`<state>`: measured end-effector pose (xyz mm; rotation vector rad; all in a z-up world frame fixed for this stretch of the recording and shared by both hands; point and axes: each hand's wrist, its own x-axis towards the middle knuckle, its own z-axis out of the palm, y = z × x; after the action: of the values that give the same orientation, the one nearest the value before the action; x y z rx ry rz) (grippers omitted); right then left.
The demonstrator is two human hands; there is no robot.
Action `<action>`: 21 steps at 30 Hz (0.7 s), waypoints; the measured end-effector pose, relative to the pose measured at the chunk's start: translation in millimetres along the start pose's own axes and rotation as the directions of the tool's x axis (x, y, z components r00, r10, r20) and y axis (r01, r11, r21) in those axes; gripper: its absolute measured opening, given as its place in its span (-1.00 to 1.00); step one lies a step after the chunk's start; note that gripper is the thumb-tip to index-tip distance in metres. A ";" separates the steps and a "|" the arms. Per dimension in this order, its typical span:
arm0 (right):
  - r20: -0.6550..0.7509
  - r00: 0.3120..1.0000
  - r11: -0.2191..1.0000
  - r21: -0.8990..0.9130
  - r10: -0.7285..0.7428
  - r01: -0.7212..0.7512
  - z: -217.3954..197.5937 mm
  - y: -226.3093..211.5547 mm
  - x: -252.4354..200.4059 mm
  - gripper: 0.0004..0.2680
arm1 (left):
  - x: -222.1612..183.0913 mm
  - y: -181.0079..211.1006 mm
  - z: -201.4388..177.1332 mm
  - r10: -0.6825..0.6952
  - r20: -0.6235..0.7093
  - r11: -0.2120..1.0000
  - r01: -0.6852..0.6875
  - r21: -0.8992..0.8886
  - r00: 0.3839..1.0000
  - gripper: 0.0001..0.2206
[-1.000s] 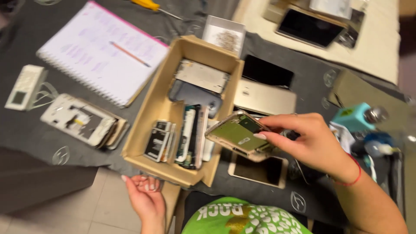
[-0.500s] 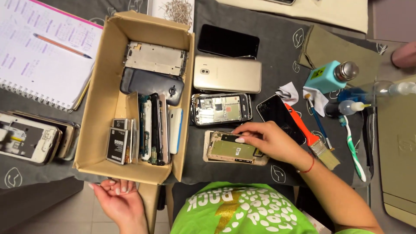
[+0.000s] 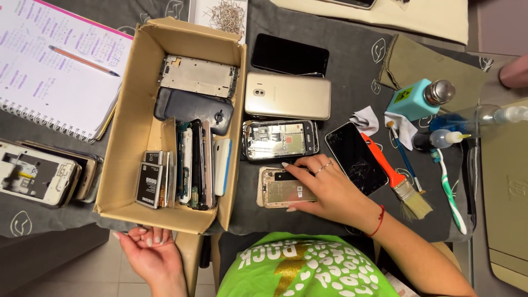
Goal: Sorting and inspecting various mobile phone components like screens, batteries, and frames from a box on a repair bench.
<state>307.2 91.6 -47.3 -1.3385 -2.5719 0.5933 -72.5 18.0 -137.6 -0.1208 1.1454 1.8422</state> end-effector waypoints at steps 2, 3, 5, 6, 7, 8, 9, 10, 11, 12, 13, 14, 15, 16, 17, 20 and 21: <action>0.025 1.000 0.999 -0.045 -0.003 0.004 -0.4 -4.5 -0.6 -0.31 | 2.1 -0.7 -3.2 0.005 0.009 1.000 -0.005 0.002 1.000 -0.54; 0.052 0.999 0.996 -0.091 -0.004 0.009 -0.6 -6.5 -1.0 -0.23 | 3.1 -1.6 -4.9 0.009 0.016 1.000 -0.009 0.002 1.000 -0.54; 0.055 0.998 0.997 -0.080 0.011 -0.006 3.7 -6.2 -2.7 -0.26 | 1.4 -1.0 -1.6 0.008 0.000 1.000 -0.008 0.010 1.000 -0.54; 0.060 0.998 0.997 -0.068 0.026 -0.022 5.9 -6.1 -3.5 -0.30 | 0.6 -0.5 0.1 0.007 -0.018 1.000 -0.006 0.020 1.000 -0.53; 0.059 0.998 0.997 -0.069 0.024 -0.020 5.7 -7.6 -3.8 -0.30 | 1.0 -0.6 0.1 0.008 -0.017 1.000 -0.008 0.018 1.000 -0.53; 0.005 1.000 0.996 -0.091 -0.007 0.007 5.5 -9.1 -4.1 -0.29 | 1.5 -0.7 0.1 0.006 -0.020 1.000 -0.006 0.014 1.000 -0.53; -0.048 0.998 0.993 -0.115 -0.038 0.032 5.2 -10.7 -4.8 -0.29 | 1.9 -1.1 0.2 0.002 -0.023 1.000 -0.002 0.011 1.000 -0.52; -0.049 0.998 0.993 -0.117 -0.037 0.032 7.3 -12.4 -5.9 -0.29 | 2.5 -1.5 -1.2 0.002 -0.022 1.000 -0.001 0.010 1.000 -0.52; -0.069 0.996 0.989 -0.140 -0.047 0.037 9.4 -14.0 -6.8 -0.31 | 3.1 -1.9 -2.5 0.002 -0.024 1.000 -0.002 0.010 1.000 -0.53; -0.090 0.994 0.986 -0.164 -0.058 0.043 11.6 -15.6 -7.6 -0.34 | 3.8 -2.3 -3.9 0.003 -0.026 1.000 -0.003 0.011 1.000 -0.53; -0.089 0.994 0.985 -0.165 -0.062 0.047 12.0 -15.8 -8.4 -0.34 | 3.8 -2.7 -4.4 0.006 -0.027 1.000 -0.006 0.009 1.000 -0.53; -0.096 0.993 0.984 -0.173 -0.065 0.048 12.6 -16.0 -9.1 -0.36 | 4.0 -3.0 -4.9 0.010 -0.011 1.000 -0.010 0.007 1.000 -0.53; -0.103 0.992 0.982 -0.182 -0.067 0.047 13.4 -16.5 -10.0 -0.39 | 4.3 -3.2 -5.5 0.014 0.007 1.000 -0.014 0.006 1.000 -0.52; -0.103 0.992 0.982 -0.183 -0.070 0.050 12.4 -18.2 -9.2 -0.39 | 4.8 -3.3 -5.4 0.016 0.006 1.000 -0.016 0.004 1.000 -0.52; -0.105 0.991 0.978 -0.199 -0.085 0.063 11.3 -19.8 -8.7 -0.43 | 4.9 -3.6 -5.5 0.017 -0.001 1.000 -0.017 0.002 1.000 -0.53; -0.107 0.988 0.971 -0.226 -0.107 0.081 12.8 -21.7 -9.7 -0.51 | 3.7 -3.3 -2.5 0.010 -0.017 1.000 -0.010 0.004 1.000 -0.53; -0.107 0.988 0.968 -0.235 -0.115 0.087 14.1 -21.6 -9.5 -0.53 | 2.9 -2.6 -1.2 0.002 -0.026 1.000 -0.002 0.008 1.000 -0.53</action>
<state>291.8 69.0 -50.6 -1.2542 -2.6531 0.1946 -72.6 19.3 -141.5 -0.1392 1.1711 1.8423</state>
